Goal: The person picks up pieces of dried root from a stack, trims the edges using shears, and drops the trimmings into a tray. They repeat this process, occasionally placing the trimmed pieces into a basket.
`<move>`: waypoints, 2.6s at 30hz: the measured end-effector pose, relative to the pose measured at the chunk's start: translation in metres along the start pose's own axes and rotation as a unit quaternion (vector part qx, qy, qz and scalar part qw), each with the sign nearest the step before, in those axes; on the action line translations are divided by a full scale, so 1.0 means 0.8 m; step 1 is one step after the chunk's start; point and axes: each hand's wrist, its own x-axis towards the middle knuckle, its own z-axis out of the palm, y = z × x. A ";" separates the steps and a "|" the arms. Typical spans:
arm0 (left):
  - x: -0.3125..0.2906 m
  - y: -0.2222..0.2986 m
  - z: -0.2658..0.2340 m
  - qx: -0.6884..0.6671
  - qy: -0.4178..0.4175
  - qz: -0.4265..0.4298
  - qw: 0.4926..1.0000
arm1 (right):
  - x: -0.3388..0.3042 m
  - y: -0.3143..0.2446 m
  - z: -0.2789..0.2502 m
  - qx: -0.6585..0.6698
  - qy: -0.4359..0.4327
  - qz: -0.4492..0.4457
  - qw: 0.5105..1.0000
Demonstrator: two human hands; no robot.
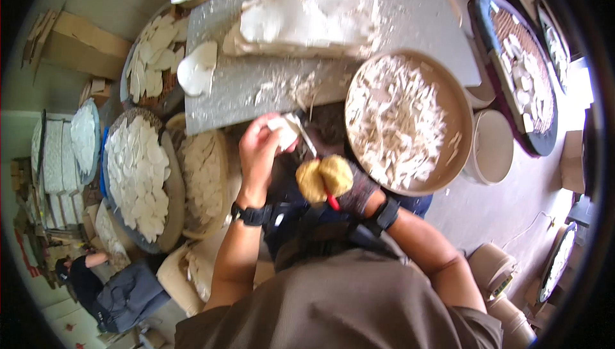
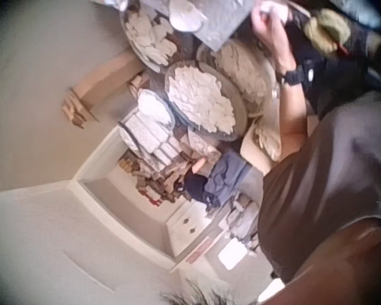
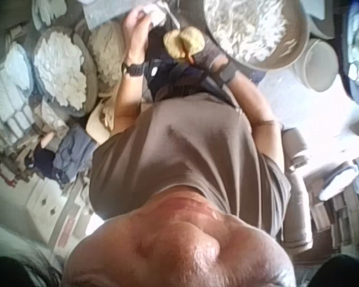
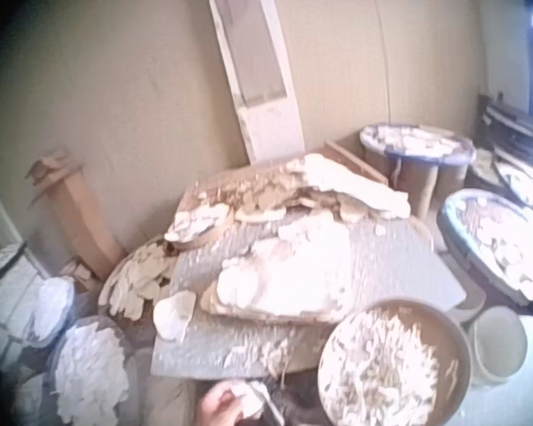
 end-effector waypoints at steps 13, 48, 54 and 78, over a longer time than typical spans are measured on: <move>-0.023 0.055 -0.230 0.322 0.176 0.165 0.916 | 0.013 -0.043 -0.028 -0.286 -0.030 -0.299 0.910; 0.263 0.111 0.001 0.358 -0.125 0.055 0.924 | 0.191 -0.105 -0.121 -0.422 -0.038 -0.204 0.882; 0.262 0.100 -0.013 0.422 -0.025 0.174 0.889 | 0.164 -0.116 -0.122 -0.462 -0.057 -0.314 0.828; -0.048 0.057 -0.017 -0.116 0.179 0.154 0.965 | 0.004 0.001 -0.016 -0.092 0.079 -0.112 0.986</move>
